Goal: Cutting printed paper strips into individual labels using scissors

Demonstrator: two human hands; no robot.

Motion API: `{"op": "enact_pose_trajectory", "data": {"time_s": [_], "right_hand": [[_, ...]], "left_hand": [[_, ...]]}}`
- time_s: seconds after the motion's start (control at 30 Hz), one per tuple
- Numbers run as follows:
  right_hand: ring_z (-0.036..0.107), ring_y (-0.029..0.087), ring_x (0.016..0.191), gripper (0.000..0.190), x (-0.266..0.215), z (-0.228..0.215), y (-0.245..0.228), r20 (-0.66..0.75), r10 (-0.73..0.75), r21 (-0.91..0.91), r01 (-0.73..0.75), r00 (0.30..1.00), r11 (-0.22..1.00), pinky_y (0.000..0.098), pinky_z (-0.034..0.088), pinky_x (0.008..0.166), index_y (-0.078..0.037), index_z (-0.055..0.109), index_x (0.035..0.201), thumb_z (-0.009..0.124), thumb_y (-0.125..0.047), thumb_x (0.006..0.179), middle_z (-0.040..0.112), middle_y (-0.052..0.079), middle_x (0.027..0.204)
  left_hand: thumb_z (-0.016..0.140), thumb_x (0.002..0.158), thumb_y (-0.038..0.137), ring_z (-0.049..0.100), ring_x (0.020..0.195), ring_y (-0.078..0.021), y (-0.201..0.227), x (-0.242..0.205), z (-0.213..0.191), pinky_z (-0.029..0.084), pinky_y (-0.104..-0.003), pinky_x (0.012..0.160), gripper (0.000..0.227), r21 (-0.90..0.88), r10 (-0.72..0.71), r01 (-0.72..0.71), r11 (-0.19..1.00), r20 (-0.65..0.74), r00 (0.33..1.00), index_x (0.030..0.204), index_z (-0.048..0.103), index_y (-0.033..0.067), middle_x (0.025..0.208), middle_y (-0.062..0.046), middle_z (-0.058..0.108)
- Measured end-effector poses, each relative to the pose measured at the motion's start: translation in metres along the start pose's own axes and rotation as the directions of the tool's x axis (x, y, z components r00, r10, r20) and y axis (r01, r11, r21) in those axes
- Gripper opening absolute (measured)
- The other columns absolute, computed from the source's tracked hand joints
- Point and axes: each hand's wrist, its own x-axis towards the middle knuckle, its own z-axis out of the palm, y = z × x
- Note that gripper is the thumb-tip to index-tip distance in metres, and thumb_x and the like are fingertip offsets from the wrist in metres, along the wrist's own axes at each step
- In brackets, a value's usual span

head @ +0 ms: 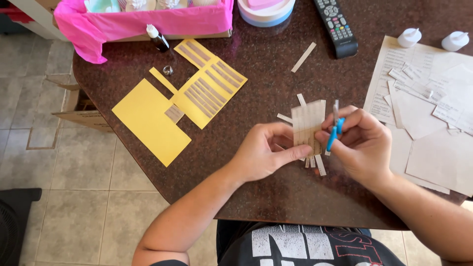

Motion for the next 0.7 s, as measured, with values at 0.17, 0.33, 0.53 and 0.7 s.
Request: {"op": "enact_pose_trajectory", "data": {"time_s": [0.17, 0.33, 0.53, 0.7], "right_hand": [[0.077, 0.026, 0.076, 0.022, 0.004, 0.007, -0.02, 0.13, 0.101, 0.03, -0.106, 0.986, 0.994, 0.0388, 0.066, 0.073, 0.006, 0.063, 0.086, 0.081, -0.006, 0.083, 0.07, 0.024, 0.096], [0.08, 0.03, 0.068, 0.05, 0.002, 0.013, -0.026, 0.447, 0.28, 0.046, -0.334, 0.849, 0.941, 0.0514, 0.07, 0.068, 0.011, 0.073, 0.096, 0.079, -0.036, 0.082, 0.073, 0.024, 0.077], [0.081, 0.026, 0.071, 0.047, -0.003, 0.012, -0.015, 0.486, 0.27, -0.045, -0.284, 0.831, 0.958, 0.0352, 0.066, 0.06, 0.007, 0.072, 0.093, 0.077, -0.039, 0.083, 0.069, 0.017, 0.082], [0.077, 0.025, 0.079, 0.046, 0.002, -0.002, -0.014, 0.486, 0.159, 0.018, -0.192, 0.859, 0.981, 0.0338, 0.067, 0.072, 0.0, 0.064, 0.104, 0.065, -0.045, 0.093, 0.067, 0.014, 0.105]], "left_hand": [[0.084, 0.085, 0.015, 0.075, 0.075, -0.0145, 0.034, -0.005, -0.012, 0.064, -0.026, 0.069, 0.015, 0.098, 0.235, -0.22, 0.97, -0.19, 0.953, 0.083, 0.075, 0.0042, 0.078, -0.005, 0.072], [0.084, 0.086, 0.01, 0.077, 0.071, -0.015, 0.038, -0.003, -0.026, 0.065, -0.025, 0.068, 0.014, 0.033, 0.305, -0.312, 0.949, -0.326, 0.895, 0.079, 0.074, 0.0027, 0.073, -0.005, 0.071], [0.075, 0.09, 0.012, 0.072, 0.071, -0.0048, 0.054, -0.008, -0.022, 0.058, -0.02, 0.059, 0.02, -0.048, 0.233, -0.26, 0.964, -0.309, 0.922, 0.074, 0.065, 0.0069, 0.064, 0.005, 0.059], [0.054, 0.092, 0.024, 0.051, 0.064, -0.0138, 0.039, -0.006, -0.035, 0.039, -0.028, 0.048, 0.017, 0.416, 0.369, -0.292, 0.861, -0.117, 0.922, 0.078, 0.055, 0.0144, 0.075, -0.003, 0.057]]}}
